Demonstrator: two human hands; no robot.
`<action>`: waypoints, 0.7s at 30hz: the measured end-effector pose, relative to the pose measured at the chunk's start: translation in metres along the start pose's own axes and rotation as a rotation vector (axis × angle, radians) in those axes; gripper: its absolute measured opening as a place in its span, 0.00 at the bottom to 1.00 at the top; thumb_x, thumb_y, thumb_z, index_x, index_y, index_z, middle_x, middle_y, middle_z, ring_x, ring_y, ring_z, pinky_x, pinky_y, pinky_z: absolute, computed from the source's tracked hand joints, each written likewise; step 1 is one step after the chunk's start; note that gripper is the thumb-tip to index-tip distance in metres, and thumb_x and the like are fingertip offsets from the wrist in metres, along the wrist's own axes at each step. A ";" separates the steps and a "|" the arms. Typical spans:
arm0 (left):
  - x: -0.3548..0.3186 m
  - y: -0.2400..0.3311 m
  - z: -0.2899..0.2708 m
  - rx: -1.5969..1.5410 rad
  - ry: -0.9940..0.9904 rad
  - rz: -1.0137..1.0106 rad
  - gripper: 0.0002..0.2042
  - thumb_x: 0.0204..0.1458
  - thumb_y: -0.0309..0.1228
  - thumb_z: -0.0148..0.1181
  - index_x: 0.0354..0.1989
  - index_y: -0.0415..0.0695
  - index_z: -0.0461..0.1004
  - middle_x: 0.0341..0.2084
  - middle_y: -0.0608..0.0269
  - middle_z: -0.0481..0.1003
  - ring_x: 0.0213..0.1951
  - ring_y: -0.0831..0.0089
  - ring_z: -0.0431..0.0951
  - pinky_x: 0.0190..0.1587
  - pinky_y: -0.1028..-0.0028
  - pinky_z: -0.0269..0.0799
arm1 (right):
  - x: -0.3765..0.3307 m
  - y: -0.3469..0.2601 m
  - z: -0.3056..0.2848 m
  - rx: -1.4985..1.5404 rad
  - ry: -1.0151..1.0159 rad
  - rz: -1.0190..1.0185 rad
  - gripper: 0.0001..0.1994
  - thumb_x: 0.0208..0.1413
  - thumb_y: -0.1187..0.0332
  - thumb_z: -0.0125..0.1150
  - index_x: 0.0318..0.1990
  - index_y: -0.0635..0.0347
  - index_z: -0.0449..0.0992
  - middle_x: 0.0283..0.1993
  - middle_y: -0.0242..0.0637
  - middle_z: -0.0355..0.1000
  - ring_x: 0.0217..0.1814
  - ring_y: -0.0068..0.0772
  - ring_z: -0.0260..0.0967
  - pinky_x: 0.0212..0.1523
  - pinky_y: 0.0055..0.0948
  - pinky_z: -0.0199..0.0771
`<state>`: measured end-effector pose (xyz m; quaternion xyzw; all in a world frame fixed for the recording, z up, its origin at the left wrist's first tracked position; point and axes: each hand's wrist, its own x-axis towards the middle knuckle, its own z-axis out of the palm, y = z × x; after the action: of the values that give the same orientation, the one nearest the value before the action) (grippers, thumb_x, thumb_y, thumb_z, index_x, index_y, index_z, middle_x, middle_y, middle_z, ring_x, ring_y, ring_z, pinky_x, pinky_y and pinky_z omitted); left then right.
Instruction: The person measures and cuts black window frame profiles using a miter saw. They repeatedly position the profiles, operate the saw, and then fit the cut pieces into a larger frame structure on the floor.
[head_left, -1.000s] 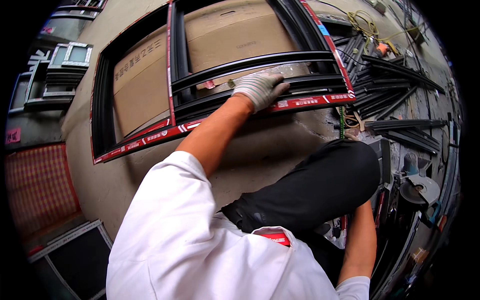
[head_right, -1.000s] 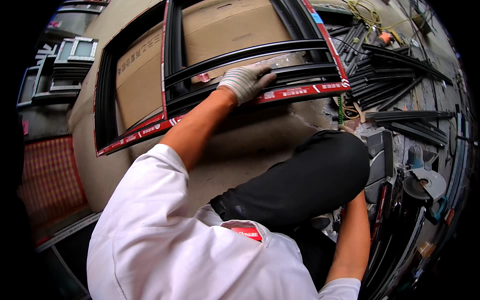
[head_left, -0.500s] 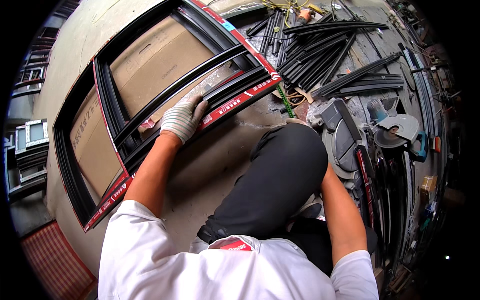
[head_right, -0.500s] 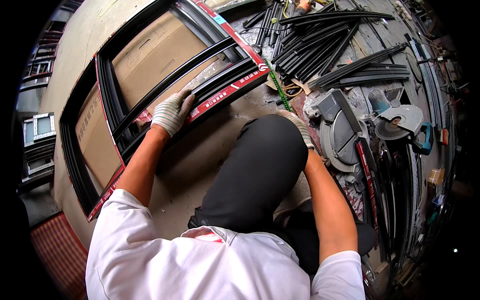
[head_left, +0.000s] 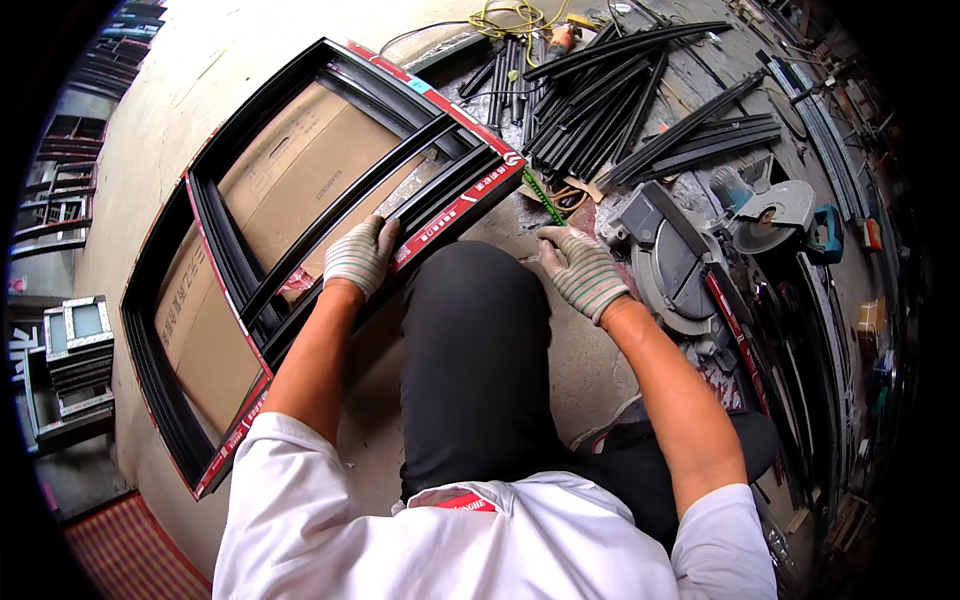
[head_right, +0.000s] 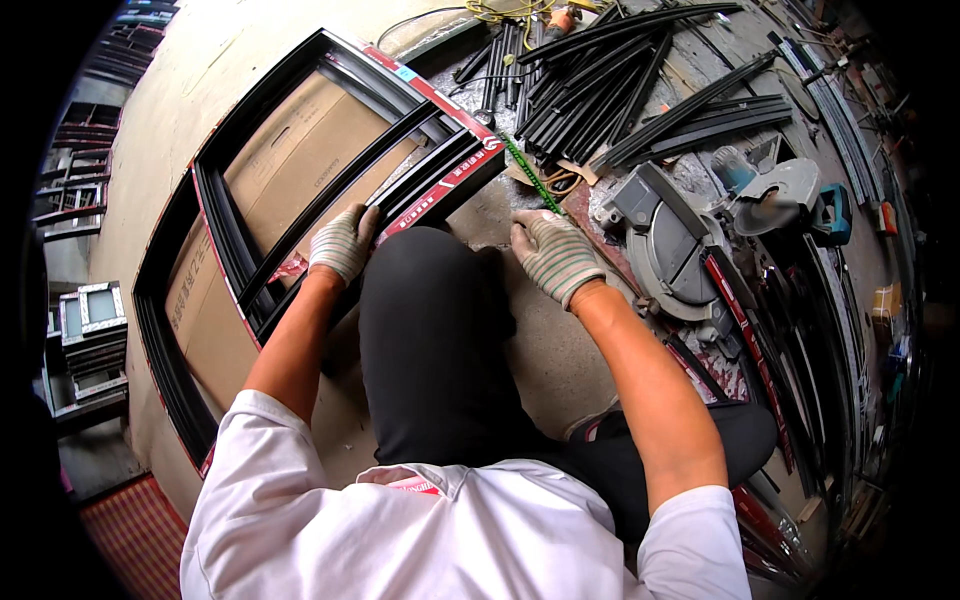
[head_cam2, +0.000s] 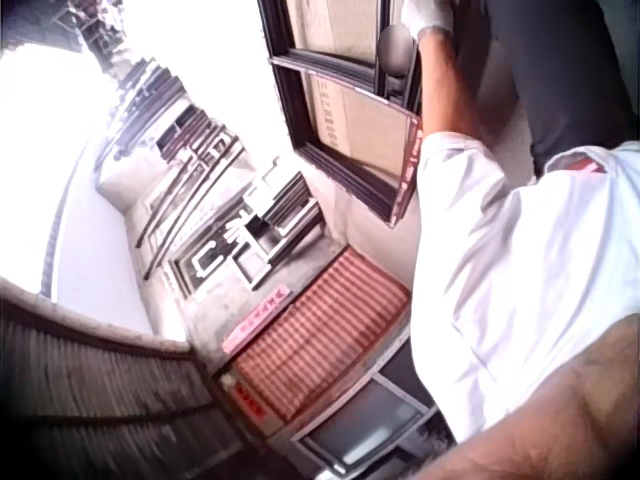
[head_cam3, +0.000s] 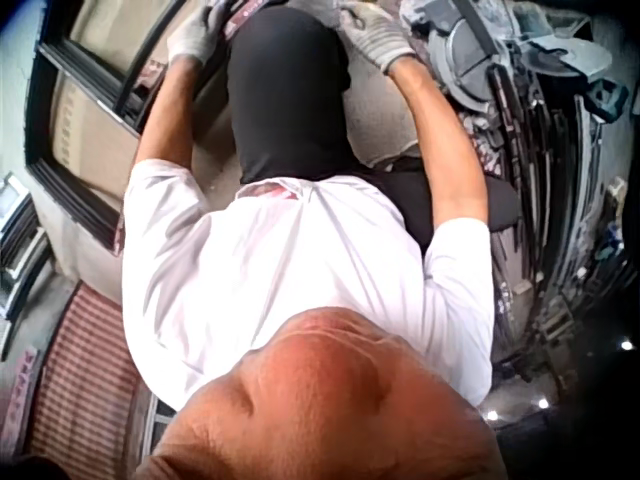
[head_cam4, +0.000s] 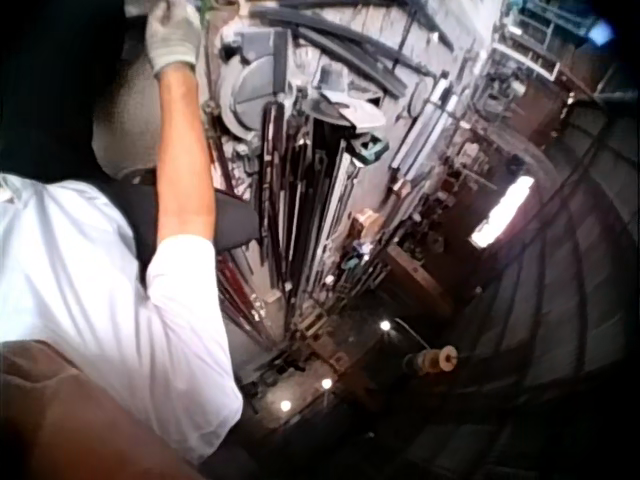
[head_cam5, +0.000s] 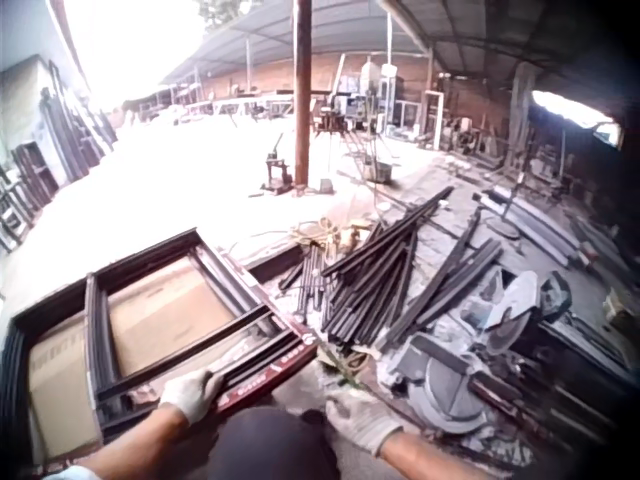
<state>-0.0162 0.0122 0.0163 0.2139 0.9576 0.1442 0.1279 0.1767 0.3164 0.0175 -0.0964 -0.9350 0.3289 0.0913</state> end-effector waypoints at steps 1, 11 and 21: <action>0.001 -0.001 0.000 -0.015 0.015 -0.010 0.26 0.71 0.56 0.46 0.53 0.43 0.78 0.45 0.38 0.83 0.50 0.41 0.82 0.54 0.49 0.75 | 0.004 0.000 -0.001 -0.009 -0.007 0.019 0.16 0.67 0.62 0.59 0.55 0.60 0.81 0.52 0.56 0.80 0.56 0.60 0.77 0.60 0.50 0.77; -0.003 -0.002 0.005 -0.101 0.069 0.021 0.24 0.71 0.53 0.50 0.50 0.41 0.77 0.43 0.37 0.82 0.47 0.39 0.83 0.51 0.49 0.77 | 0.068 -0.037 0.035 -0.218 0.066 -0.250 0.25 0.66 0.63 0.63 0.68 0.59 0.71 0.66 0.50 0.72 0.67 0.54 0.71 0.69 0.47 0.73; 0.002 -0.005 0.010 -0.118 0.064 -0.005 0.20 0.70 0.49 0.56 0.46 0.42 0.79 0.41 0.40 0.82 0.44 0.40 0.82 0.48 0.51 0.77 | 0.133 -0.046 0.073 -0.357 0.019 -0.406 0.25 0.63 0.59 0.64 0.64 0.61 0.76 0.65 0.50 0.73 0.72 0.54 0.67 0.75 0.53 0.63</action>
<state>-0.0168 0.0105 0.0054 0.1990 0.9516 0.2067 0.1101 0.0254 0.2695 0.0048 0.0752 -0.9775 0.1327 0.1458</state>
